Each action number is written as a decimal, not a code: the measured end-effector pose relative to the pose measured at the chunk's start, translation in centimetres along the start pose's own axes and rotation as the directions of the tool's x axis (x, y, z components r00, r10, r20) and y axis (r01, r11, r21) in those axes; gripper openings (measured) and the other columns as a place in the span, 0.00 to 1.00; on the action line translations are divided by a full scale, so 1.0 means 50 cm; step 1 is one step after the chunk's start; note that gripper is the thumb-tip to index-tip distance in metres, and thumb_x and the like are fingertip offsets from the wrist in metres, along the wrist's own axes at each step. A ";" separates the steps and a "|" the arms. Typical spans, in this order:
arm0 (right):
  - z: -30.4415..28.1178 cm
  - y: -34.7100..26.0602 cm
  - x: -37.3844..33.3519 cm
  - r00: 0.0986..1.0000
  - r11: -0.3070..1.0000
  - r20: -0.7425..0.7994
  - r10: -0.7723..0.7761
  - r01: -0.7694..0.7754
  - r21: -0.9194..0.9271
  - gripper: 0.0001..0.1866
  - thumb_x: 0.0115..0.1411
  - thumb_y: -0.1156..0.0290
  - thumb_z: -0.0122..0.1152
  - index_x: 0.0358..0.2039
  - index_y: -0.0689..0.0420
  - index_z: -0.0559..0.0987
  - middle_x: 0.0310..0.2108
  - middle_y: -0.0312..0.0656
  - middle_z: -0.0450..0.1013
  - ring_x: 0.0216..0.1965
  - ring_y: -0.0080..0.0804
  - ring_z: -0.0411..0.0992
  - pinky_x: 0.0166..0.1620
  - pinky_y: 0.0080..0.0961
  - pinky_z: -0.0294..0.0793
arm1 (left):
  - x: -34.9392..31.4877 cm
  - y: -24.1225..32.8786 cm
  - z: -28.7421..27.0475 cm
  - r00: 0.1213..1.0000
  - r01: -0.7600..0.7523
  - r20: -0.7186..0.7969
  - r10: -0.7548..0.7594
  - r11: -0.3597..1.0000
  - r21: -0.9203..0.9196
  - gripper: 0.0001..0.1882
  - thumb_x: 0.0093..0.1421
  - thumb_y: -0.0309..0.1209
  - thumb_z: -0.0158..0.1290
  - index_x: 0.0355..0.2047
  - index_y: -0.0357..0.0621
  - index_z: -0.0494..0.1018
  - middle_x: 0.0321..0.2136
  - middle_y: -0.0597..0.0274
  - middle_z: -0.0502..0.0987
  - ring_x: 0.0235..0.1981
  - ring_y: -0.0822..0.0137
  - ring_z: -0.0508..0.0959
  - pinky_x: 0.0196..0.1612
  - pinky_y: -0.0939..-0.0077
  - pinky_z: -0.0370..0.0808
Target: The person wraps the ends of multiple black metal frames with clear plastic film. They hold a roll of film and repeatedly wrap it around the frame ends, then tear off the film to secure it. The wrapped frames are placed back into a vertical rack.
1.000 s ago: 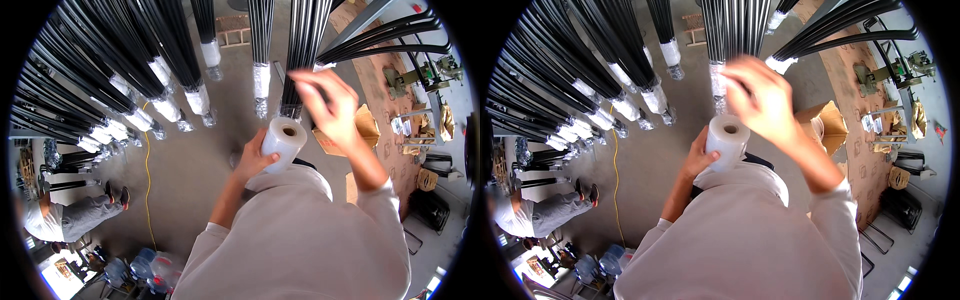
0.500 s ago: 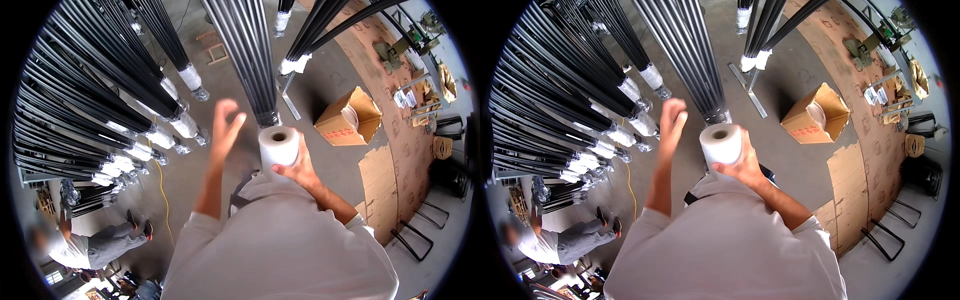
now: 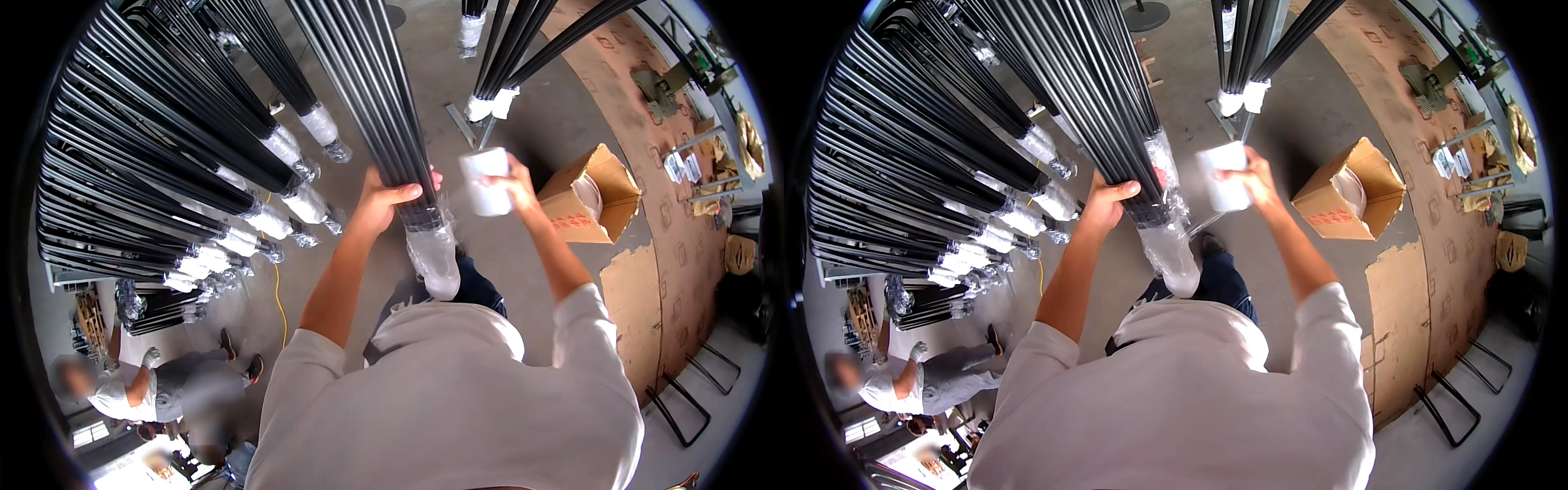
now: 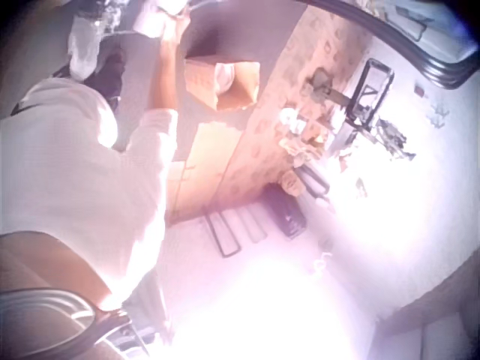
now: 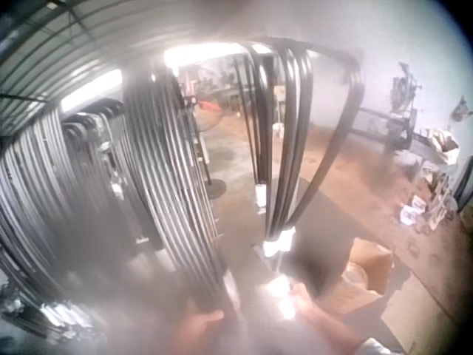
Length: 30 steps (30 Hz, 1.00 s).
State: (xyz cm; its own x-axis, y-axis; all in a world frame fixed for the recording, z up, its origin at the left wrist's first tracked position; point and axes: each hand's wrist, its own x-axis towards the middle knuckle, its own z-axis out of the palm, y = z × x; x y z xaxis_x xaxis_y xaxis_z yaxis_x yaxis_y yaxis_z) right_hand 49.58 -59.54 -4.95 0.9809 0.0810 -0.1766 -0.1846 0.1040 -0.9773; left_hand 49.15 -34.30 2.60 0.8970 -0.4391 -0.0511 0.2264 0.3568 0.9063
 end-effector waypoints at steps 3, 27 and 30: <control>0.125 0.102 0.108 0.964 0.980 0.194 0.180 -0.193 0.046 0.22 0.43 0.71 0.61 0.41 0.63 0.70 0.35 0.48 0.71 0.35 0.29 0.71 0.38 0.21 0.70 | -0.008 -0.002 0.002 1.000 -0.004 -0.007 0.004 1.000 -0.014 0.25 0.40 0.30 0.58 0.38 0.28 0.67 0.32 0.46 0.75 0.37 0.56 0.76 0.44 0.64 0.71; 0.364 0.070 0.082 0.229 0.762 0.942 0.243 -0.646 -0.039 0.15 0.53 0.71 0.48 0.42 0.63 0.69 0.37 0.44 0.71 0.39 0.30 0.70 0.41 0.20 0.68 | -0.307 -0.130 -0.070 0.758 0.032 -0.651 0.049 0.993 0.111 0.37 0.34 0.30 0.65 0.47 0.37 0.61 0.38 0.60 0.70 0.41 0.68 0.71 0.45 0.73 0.68; 0.323 0.041 0.073 0.262 0.729 0.933 0.247 -0.684 -0.001 0.15 0.54 0.71 0.46 0.42 0.63 0.69 0.37 0.44 0.70 0.39 0.30 0.70 0.42 0.20 0.68 | -0.345 -0.125 -0.034 0.796 0.195 -0.601 -0.076 0.972 0.135 0.37 0.34 0.32 0.64 0.46 0.36 0.62 0.38 0.59 0.70 0.40 0.67 0.71 0.45 0.71 0.68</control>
State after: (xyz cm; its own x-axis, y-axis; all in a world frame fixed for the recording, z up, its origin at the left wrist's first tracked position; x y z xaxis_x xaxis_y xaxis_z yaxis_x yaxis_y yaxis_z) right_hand 51.82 -43.03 -5.72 0.1549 0.9717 -0.1786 -0.8055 0.0195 -0.5922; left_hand 32.91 -27.56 -2.89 0.9247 0.1186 -0.3618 0.3434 0.1503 0.9271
